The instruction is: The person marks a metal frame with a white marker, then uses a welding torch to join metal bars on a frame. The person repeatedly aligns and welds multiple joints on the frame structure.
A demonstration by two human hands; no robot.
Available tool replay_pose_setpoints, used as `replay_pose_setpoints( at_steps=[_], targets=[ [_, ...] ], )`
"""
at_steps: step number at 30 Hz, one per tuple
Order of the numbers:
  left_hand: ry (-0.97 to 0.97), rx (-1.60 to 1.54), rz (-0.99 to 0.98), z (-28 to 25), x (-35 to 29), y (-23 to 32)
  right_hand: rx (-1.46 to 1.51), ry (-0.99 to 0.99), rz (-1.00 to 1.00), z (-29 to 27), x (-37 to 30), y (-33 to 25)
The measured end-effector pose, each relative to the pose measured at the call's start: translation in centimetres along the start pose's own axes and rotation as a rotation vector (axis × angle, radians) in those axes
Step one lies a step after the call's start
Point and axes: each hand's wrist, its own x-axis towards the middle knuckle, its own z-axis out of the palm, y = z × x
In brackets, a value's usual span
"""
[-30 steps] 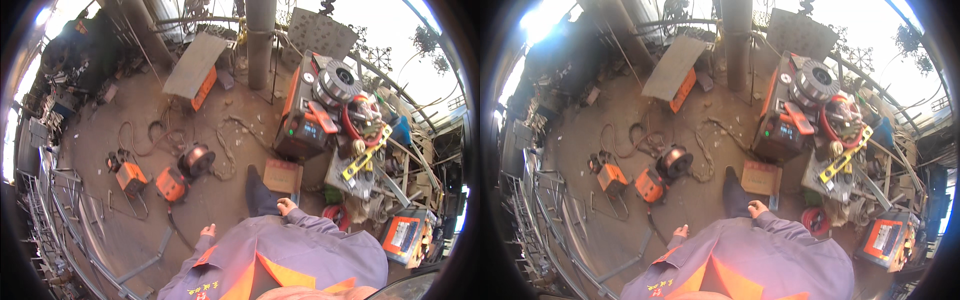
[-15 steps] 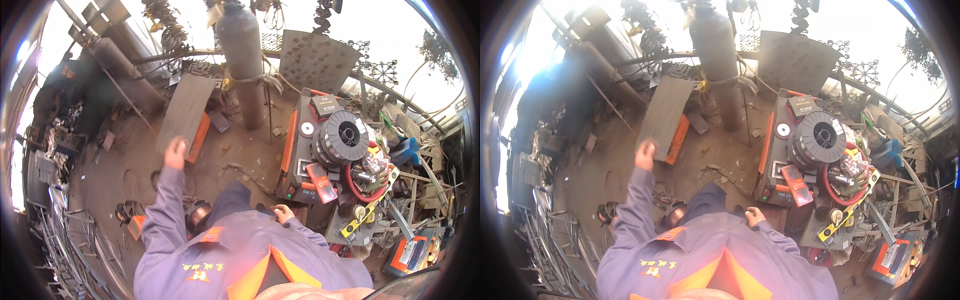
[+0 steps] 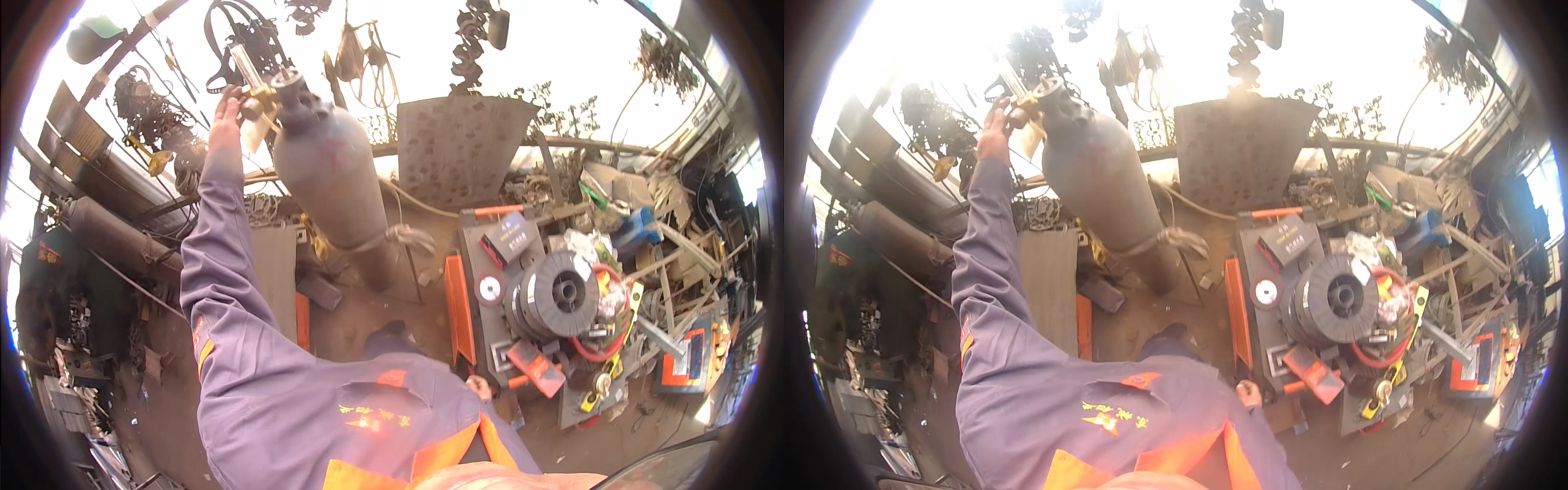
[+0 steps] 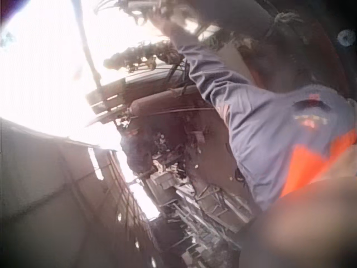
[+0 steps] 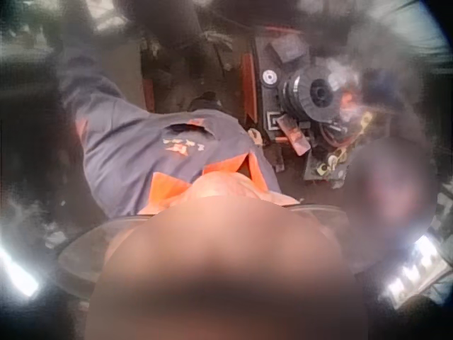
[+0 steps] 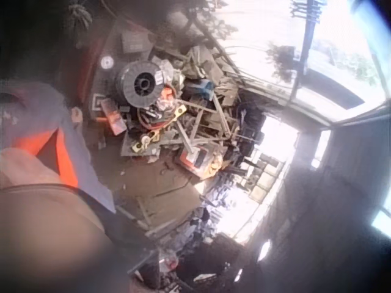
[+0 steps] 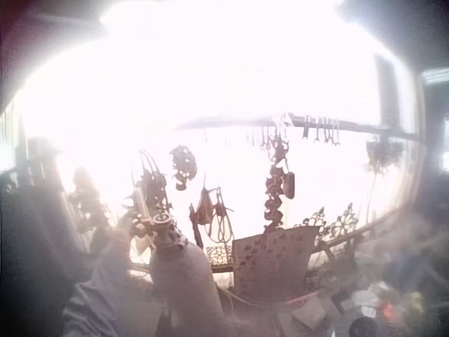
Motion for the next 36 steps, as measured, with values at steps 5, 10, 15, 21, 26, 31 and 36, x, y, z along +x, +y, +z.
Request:
replay_pose_setpoints(
  at_steps=[5, 10, 15, 21, 26, 31, 36],
  targets=[
    [-0.134, -0.109, -0.173, -2.6, 4.7, -3.9, -0.071, -0.017, 0.118, 5.0, 0.7, -5.1],
    [-0.29, -0.165, -0.059, -3.7, 5.3, -5.1, 0.028, 0.02, 0.112, 9.1, 1.0, -9.1],
    [-0.303, -0.167, 0.133, -5.7, 6.2, -8.3, -0.096, 0.078, 0.1, 11.0, 1.3, -12.1],
    [-0.236, 0.093, 0.157, -3.6, 10.3, -11.8, -0.16, 0.143, 0.204, 13.5, 1.1, -16.3],
    [-0.169, 0.255, 0.265, 6.5, 8.0, -13.7, -0.112, 0.235, 0.247, 13.9, -1.1, -18.6],
    [-0.119, 0.333, 0.271, 10.4, 1.9, -14.3, -0.134, 0.296, 0.28, 13.4, -2.7, -19.2],
    [-0.146, 0.328, 0.255, 13.8, -5.8, -13.4, -0.07, 0.283, 0.311, 12.2, -5.6, -17.6]
  ],
)
